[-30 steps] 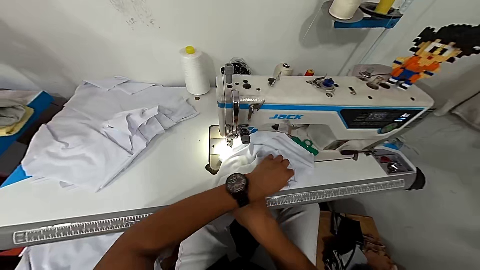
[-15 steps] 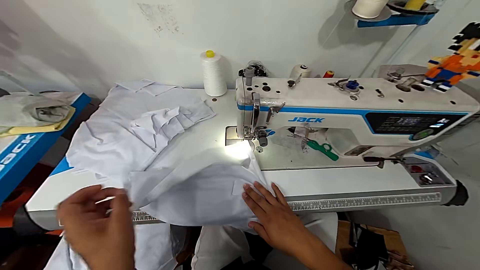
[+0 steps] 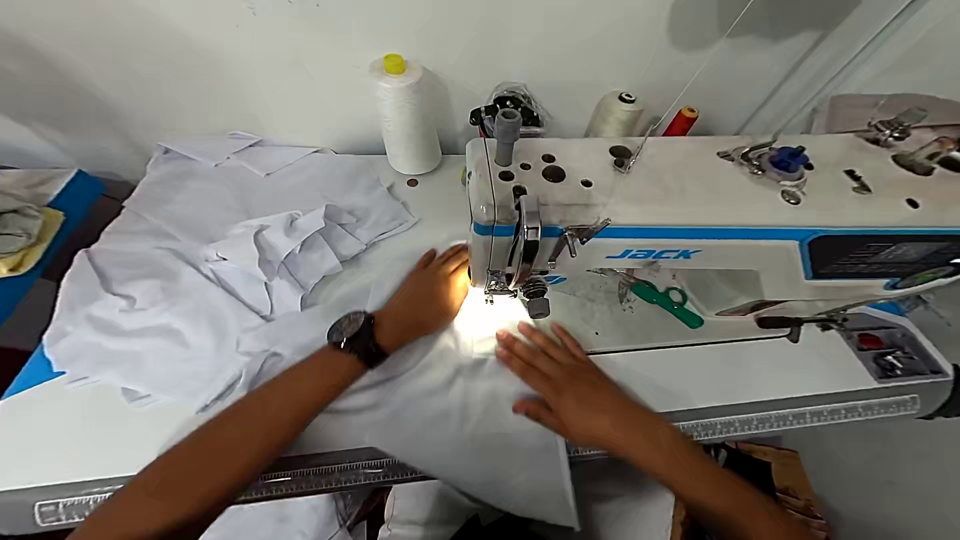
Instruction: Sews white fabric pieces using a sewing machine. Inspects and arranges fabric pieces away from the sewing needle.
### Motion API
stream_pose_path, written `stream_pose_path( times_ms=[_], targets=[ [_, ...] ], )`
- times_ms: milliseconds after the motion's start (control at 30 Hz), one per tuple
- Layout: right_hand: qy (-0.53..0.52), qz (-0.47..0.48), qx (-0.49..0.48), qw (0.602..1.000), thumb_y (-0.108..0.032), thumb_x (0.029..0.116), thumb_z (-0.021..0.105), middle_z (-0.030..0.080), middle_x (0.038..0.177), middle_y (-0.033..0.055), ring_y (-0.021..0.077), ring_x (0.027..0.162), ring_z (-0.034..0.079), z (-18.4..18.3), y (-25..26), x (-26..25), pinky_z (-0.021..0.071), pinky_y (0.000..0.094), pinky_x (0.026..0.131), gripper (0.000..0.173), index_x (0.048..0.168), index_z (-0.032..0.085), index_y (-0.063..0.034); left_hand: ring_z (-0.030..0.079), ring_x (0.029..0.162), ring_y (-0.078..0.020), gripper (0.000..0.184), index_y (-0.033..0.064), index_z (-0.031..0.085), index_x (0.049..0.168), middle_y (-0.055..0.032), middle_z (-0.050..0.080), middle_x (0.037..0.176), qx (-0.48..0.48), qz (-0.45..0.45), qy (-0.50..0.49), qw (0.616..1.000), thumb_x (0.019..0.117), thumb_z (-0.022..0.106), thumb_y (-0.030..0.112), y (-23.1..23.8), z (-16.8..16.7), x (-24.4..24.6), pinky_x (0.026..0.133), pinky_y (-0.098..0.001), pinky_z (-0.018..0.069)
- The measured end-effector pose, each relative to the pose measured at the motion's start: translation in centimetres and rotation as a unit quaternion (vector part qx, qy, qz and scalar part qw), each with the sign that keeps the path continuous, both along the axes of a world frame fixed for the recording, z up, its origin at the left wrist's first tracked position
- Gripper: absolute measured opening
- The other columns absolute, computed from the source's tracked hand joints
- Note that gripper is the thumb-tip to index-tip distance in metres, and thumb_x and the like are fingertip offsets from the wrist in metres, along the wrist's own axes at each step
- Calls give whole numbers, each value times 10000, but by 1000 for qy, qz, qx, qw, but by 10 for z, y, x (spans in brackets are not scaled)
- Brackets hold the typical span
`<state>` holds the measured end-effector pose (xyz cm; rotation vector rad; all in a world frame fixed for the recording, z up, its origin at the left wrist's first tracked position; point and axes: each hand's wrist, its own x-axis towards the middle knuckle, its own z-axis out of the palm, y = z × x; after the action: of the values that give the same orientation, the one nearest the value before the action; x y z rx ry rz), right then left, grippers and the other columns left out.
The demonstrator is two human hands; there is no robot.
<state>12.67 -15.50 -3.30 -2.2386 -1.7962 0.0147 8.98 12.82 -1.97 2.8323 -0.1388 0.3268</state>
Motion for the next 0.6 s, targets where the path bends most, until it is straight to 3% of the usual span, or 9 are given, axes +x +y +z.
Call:
stream_pose_path(
  times_ms=[67, 133, 200, 267, 367, 433, 600],
  targets=[
    [-18, 28, -16, 999, -566, 1055, 379, 388, 1645, -31, 212, 1556, 273, 6, 11, 31, 221, 594, 1243, 615, 1540, 483, -202, 536, 1368, -366, 306, 3, 669, 1256, -178, 632, 1382, 7, -3, -36, 999, 1004, 533, 110, 9, 8, 11, 1123, -639, 377],
    [-29, 45, -25, 998, -576, 1048, 375, 406, 1635, -28, 216, 1552, 285, 9, 14, 46, 228, 586, 1241, 618, 1527, 500, -206, 609, 1264, -379, 244, -16, 699, 1128, -188, 683, 1259, 35, -12, -73, 997, 963, 540, 69, 8, 16, -1, 1090, -587, 441],
    [-29, 59, -24, 998, -576, 1050, 369, 424, 1623, -16, 226, 1547, 297, 7, 12, 52, 239, 579, 1239, 613, 1512, 519, -202, 651, 1165, -338, 259, 3, 718, 1043, -168, 701, 1156, 35, -77, -94, 992, 967, 508, 134, 2, 14, -28, 1032, -514, 508],
    [-33, 63, -13, 997, -579, 1052, 362, 435, 1616, -11, 223, 1542, 308, 4, 11, 54, 238, 568, 1244, 609, 1498, 535, -204, 607, 1253, -283, 357, 95, 711, 1208, -127, 667, 1268, 12, -147, -76, 986, 1045, 481, 314, -6, 2, -53, 1087, -493, 480],
    [-37, 56, 1, 998, -589, 1056, 340, 455, 1601, -8, 215, 1532, 328, 0, 10, 55, 232, 560, 1248, 607, 1496, 541, -223, 356, 1507, -300, 559, 327, 560, 1472, -115, 439, 1588, 37, -167, -2, 985, 1031, 369, 613, -9, -13, -71, 1195, -634, 288],
    [-37, 47, -2, 998, -595, 1056, 327, 458, 1598, -18, 204, 1528, 334, -1, 11, 56, 239, 544, 1247, 609, 1514, 519, -243, 268, 1547, -325, 621, 418, 481, 1519, -119, 351, 1645, 54, -164, 17, 985, 994, 326, 711, -5, -14, -72, 1192, -701, 214],
    [-39, 36, -15, 998, -605, 1045, 333, 565, 1487, -30, 195, 1444, 441, 4, 13, 66, 317, 518, 1187, 607, 1472, 570, -245, 254, 1548, -350, 668, 459, 472, 1511, -121, 370, 1634, 58, -148, 24, 987, 954, 294, 782, -6, -13, -66, 1165, -747, 187]
  ],
)
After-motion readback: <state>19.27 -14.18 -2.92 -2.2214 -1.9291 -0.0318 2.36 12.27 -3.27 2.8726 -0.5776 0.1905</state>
